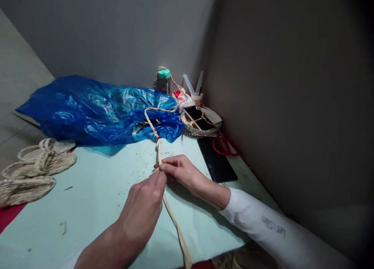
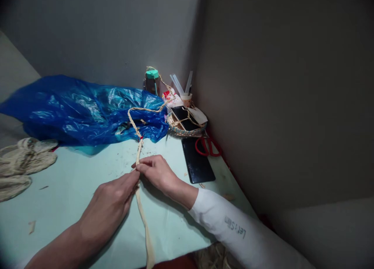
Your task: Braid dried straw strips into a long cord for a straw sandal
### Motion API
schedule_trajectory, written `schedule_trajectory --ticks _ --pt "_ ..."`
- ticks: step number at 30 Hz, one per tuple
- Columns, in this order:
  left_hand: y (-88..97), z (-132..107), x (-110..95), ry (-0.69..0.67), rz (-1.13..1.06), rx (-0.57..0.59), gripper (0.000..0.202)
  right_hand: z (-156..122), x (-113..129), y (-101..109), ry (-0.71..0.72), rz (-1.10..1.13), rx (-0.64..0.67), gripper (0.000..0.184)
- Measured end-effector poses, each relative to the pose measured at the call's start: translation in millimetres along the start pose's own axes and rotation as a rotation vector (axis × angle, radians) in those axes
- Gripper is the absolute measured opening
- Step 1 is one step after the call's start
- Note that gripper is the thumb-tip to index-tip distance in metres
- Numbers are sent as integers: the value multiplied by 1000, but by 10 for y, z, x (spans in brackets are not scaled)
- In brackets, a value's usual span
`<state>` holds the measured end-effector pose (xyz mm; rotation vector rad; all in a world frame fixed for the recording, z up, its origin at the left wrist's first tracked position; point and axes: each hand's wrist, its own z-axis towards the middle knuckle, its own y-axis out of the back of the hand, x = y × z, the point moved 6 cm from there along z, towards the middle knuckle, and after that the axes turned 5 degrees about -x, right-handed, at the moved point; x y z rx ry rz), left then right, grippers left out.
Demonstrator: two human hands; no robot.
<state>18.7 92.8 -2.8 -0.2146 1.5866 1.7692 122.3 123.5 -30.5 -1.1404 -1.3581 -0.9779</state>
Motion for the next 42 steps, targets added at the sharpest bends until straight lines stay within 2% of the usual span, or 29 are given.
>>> schedule_trajectory --ticks 3,5,6,7,9,10,11,13,16,18,21,26,31,33,36,42 --pt "119 58 30 13 -155 119 17 10 4 19 34 0 -35 20" --pt "202 133 99 13 -289 294 20 -5 40 15 54 -19 -28 22" --pt "264 190 186 78 -352 318 22 -17 58 7 55 -31 -17 24" --pt "327 253 291 165 -402 296 25 -29 75 0 52 -41 -9 26" --pt "459 374 477 296 -505 87 28 -51 102 -11 50 -69 -3 28" --pt "456 407 521 325 -593 25 25 -58 115 -15 60 -87 -2 28" --pt "378 418 538 364 -716 43 26 -63 128 -18 80 -106 -2 27" --pt "92 379 480 433 -947 260 26 -63 143 -30 128 -148 17 26" --pt "-195 311 407 472 -1149 421 21 -46 141 -33 200 -242 48 23" --pt "-265 305 410 460 -1215 457 17 -34 138 -20 231 -323 55 21" --pt "-258 321 451 432 -1201 497 19 -42 156 -21 252 -441 92 19" --pt "-206 315 469 421 -1073 458 36 -111 206 -27 240 -626 67 19" --pt "-312 231 436 608 -1184 339 22 -149 182 -16 225 -894 -33 21" --pt "-325 215 443 638 -1187 265 24 -166 198 -22 251 -957 -36 22" --pt "-316 204 487 627 -1134 193 31 -200 250 -31 272 -1050 -3 21" --pt "-320 180 603 603 -1011 147 37 -281 362 -52 355 -1435 43 15"
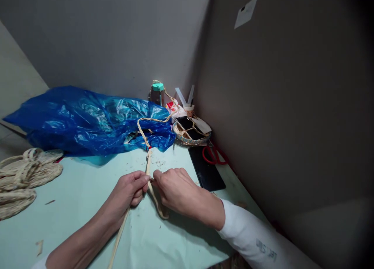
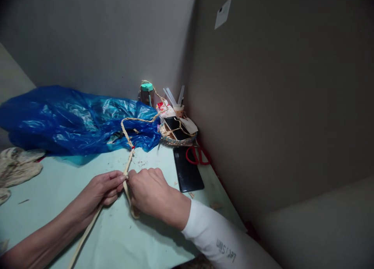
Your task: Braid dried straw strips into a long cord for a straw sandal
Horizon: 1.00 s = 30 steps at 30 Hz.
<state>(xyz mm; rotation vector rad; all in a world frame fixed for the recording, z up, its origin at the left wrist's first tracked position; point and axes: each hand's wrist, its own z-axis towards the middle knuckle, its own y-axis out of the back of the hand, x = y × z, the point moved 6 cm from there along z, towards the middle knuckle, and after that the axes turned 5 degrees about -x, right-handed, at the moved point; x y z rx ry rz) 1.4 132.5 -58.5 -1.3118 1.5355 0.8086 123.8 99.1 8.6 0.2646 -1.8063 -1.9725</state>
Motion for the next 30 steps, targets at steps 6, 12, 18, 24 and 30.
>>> schedule_trajectory --ticks 6,12,18,24,30 --pt "-53 -29 -65 15 3 11 40 -31 28 -27 86 -36 -40 18" --pt "-71 -20 -103 26 -70 56 39 -29 -49 12 97 -16 -101 22" --pt "-42 1 -15 32 -107 16 38 -134 -48 -5 52 40 -99 24" --pt "-46 32 -10 -10 -99 53 37 -120 -65 -80 59 244 -134 29" --pt "-46 17 -34 -54 -111 50 30 -157 -257 93 -31 522 -136 36"
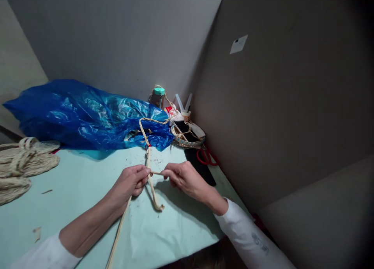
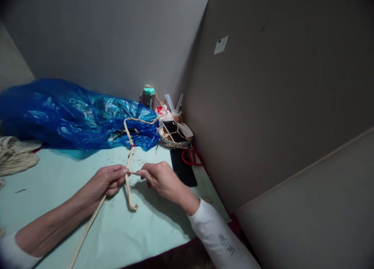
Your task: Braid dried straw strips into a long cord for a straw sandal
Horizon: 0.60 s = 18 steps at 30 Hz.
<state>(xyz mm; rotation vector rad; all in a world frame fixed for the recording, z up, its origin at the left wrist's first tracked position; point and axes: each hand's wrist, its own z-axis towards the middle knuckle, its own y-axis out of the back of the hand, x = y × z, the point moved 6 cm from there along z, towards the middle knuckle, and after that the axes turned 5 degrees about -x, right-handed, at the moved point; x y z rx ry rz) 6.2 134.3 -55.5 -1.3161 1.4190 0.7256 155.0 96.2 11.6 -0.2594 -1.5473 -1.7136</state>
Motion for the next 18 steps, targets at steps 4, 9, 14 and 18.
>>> schedule_trajectory --ticks 4,9,14,18 --pt "23 1 -17 1 -34 -30 28 -54 -300 479 -198 -208 -204 36" --pt "5 -13 -55 24 -77 -10 27 -171 -926 917 -605 -917 -236 25" --pt "-12 -26 -81 25 -99 15 26 -154 -1214 849 -652 -930 -135 23" --pt "-12 -21 -64 32 -118 12 23 -127 -1217 825 -682 -909 -142 29"
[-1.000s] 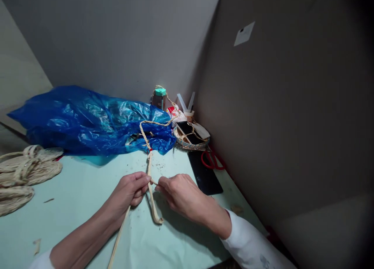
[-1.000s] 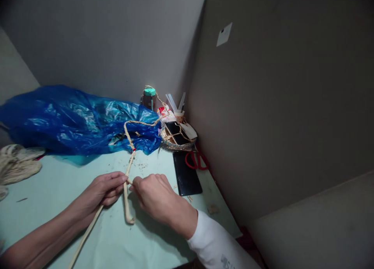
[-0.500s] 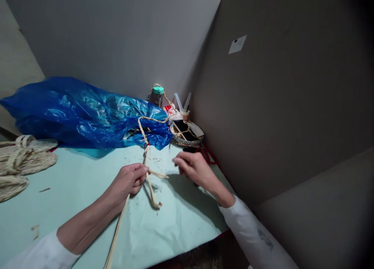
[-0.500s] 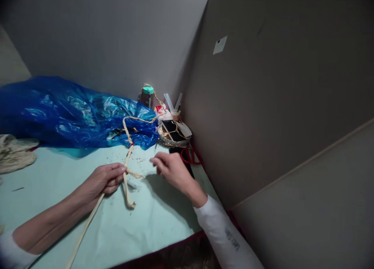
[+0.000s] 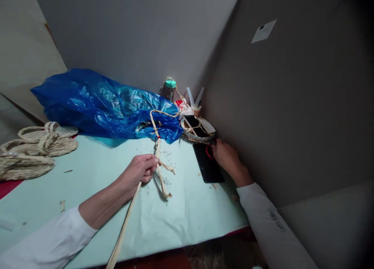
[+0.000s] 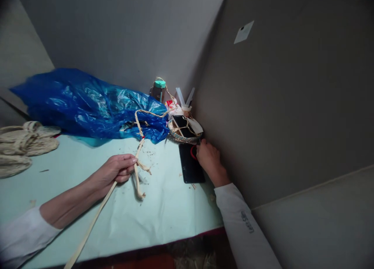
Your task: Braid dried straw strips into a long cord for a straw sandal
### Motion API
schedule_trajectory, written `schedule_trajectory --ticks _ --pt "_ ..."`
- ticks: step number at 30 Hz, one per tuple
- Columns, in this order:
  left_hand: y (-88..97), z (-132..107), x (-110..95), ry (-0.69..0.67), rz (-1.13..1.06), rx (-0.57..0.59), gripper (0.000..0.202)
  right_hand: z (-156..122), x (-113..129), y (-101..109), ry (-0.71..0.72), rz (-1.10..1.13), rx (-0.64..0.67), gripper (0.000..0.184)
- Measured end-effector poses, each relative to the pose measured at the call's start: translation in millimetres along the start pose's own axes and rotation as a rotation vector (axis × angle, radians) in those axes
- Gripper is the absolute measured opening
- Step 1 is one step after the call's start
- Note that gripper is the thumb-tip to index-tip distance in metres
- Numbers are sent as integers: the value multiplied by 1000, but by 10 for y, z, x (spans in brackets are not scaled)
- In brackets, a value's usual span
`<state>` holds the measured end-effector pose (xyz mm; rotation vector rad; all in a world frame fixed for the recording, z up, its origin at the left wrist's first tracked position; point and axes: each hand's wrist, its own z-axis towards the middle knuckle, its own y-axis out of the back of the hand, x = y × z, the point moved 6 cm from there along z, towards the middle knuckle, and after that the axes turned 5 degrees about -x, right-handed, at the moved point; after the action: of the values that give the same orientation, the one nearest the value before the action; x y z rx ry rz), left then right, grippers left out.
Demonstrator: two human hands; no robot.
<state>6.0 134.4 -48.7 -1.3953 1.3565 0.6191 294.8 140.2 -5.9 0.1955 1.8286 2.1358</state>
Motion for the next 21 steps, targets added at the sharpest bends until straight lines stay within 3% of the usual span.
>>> schedule_trajectory --ticks 8,13,16,19,21 --pt "3 17 5 -5 -40 70 19 -130 -66 147 -33 54 -1 28" --pt "0 6 -4 -3 -77 81 24 -596 -257 336 -36 180 -83 26" --pt "-27 -26 -34 9 -121 81 23 -939 -282 462 -37 344 -166 35" --pt "-62 -62 -52 62 -181 82 19 -1230 -41 580 185 672 -206 41" --pt "-83 -76 -59 97 -234 90 19 -1365 181 588 322 716 -144 42"
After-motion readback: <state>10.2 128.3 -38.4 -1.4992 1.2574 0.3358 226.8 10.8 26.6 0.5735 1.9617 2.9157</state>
